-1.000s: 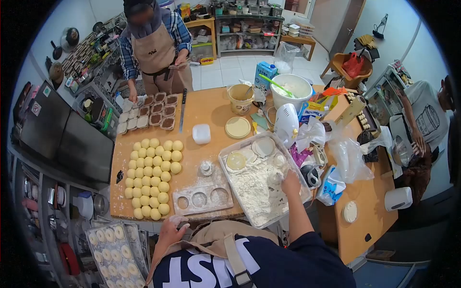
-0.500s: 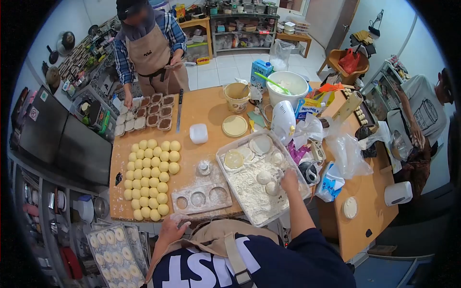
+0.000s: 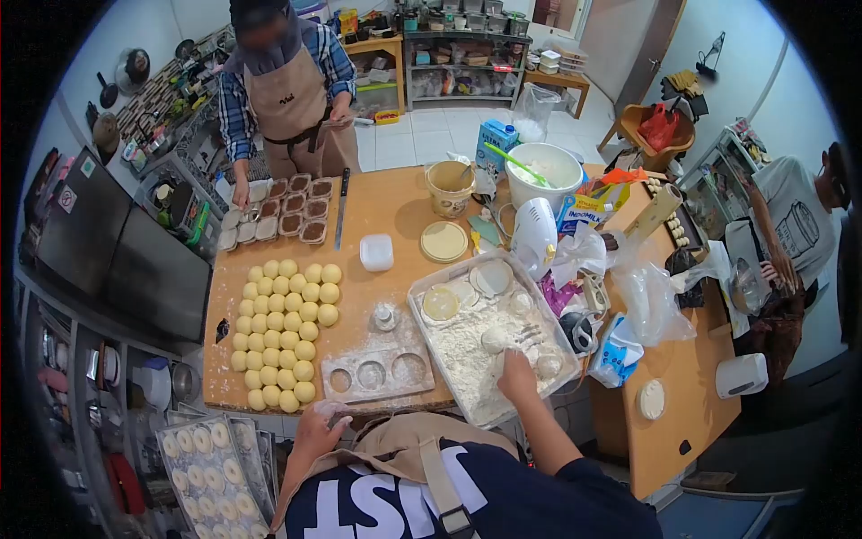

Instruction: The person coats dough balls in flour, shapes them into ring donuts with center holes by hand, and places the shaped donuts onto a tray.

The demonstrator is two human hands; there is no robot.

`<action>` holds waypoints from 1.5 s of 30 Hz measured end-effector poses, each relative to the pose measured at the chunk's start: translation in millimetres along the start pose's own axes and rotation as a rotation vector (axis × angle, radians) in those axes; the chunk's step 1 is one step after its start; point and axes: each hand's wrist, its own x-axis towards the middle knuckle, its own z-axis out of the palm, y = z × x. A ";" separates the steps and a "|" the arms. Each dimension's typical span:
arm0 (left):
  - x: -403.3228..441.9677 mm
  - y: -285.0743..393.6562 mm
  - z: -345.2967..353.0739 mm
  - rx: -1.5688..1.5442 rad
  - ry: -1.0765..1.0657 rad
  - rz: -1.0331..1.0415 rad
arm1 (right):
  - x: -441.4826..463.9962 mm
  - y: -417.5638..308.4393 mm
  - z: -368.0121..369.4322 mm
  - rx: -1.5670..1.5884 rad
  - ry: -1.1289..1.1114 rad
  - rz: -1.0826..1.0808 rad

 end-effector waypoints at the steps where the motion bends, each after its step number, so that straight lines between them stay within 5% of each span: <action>1: -0.3 -2.3 1.1 -0.011 -0.013 0.007 | -3.8 0.2 -0.4 -0.005 -0.002 -0.006; 8: 2.1 9.0 -1.2 -0.010 -0.017 -0.012 | 36.6 68.6 -19.0 0.075 0.100 0.058; 21: -7.9 6.7 -0.6 0.012 -0.035 -0.003 | 13.8 64.5 -29.7 -0.064 0.112 0.388; 27: -7.9 8.0 -2.7 0.011 -0.030 -0.011 | 9.6 66.3 3.8 -0.191 0.065 0.100; 30: -10.1 5.2 0.4 0.000 -0.037 -0.024 | -0.7 53.8 8.4 -0.124 -0.288 -0.073; 33: -9.6 2.8 3.3 -0.028 -0.043 -0.022 | -3.1 50.4 -5.5 -0.084 -0.361 -0.139; 36: -7.9 8.5 -0.3 -0.032 -0.054 -0.048 | 2.5 61.0 -31.9 -0.058 -0.147 0.006; 39: -5.3 6.7 -1.5 -0.010 -0.059 -0.055 | 2.8 64.0 -55.9 -0.247 -0.170 0.173; 45: -4.7 -4.5 5.8 -0.031 -0.024 -0.022 | 4.0 78.5 -30.0 -0.224 -0.083 0.177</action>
